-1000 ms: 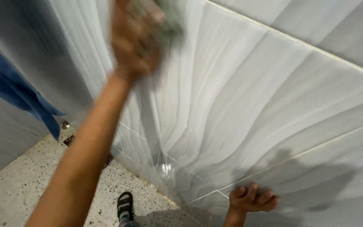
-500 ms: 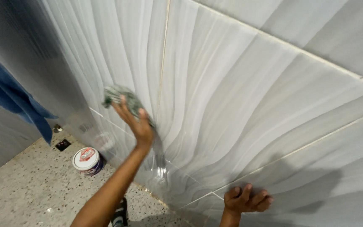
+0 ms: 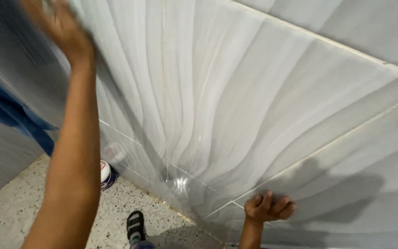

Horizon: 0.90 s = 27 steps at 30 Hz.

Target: The person wipes a white tiled wall in a bathroom using a green and white cloth. They scrub the wall surface in vertical and horizontal motions, moving from the lower sections upward and across different areas of the wall.

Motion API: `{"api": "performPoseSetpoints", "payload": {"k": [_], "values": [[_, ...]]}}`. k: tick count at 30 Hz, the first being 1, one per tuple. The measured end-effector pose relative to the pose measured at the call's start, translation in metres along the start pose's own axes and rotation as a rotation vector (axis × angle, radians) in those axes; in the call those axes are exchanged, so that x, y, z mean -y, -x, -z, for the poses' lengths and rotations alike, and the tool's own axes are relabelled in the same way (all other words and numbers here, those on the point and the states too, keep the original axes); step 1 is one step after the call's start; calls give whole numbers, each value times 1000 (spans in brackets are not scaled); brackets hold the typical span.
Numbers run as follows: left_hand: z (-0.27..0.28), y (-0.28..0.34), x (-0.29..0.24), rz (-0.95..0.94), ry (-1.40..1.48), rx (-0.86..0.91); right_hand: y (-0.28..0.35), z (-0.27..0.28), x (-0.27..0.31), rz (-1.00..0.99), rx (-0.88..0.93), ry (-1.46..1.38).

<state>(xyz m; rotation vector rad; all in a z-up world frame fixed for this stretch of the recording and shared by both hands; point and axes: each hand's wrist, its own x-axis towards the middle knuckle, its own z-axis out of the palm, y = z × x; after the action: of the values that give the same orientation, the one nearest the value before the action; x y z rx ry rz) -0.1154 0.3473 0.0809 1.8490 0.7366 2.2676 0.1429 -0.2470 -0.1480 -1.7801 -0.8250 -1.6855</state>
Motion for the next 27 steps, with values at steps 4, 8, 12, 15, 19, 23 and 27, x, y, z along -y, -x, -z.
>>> {"api": "performPoseSetpoints", "payload": {"k": [4,8,12,15,19,23,27], "values": [[20,116,-77,156,12,-185,-1,0,-1,-30,19,3],[40,283,-174,553,-163,122,-5,3,1,0,11,-5],[25,336,-225,178,-26,260,-12,3,1,18,-7,-28],[4,270,-223,-204,-37,239,-6,4,0,1,13,-29],[-15,103,-222,-752,-87,196,-9,6,2,-8,17,-52],[-15,19,-131,-713,-6,132,2,3,-3,-21,40,-38],[13,68,-100,-274,-27,0,12,-3,-6,-37,36,24]]}}
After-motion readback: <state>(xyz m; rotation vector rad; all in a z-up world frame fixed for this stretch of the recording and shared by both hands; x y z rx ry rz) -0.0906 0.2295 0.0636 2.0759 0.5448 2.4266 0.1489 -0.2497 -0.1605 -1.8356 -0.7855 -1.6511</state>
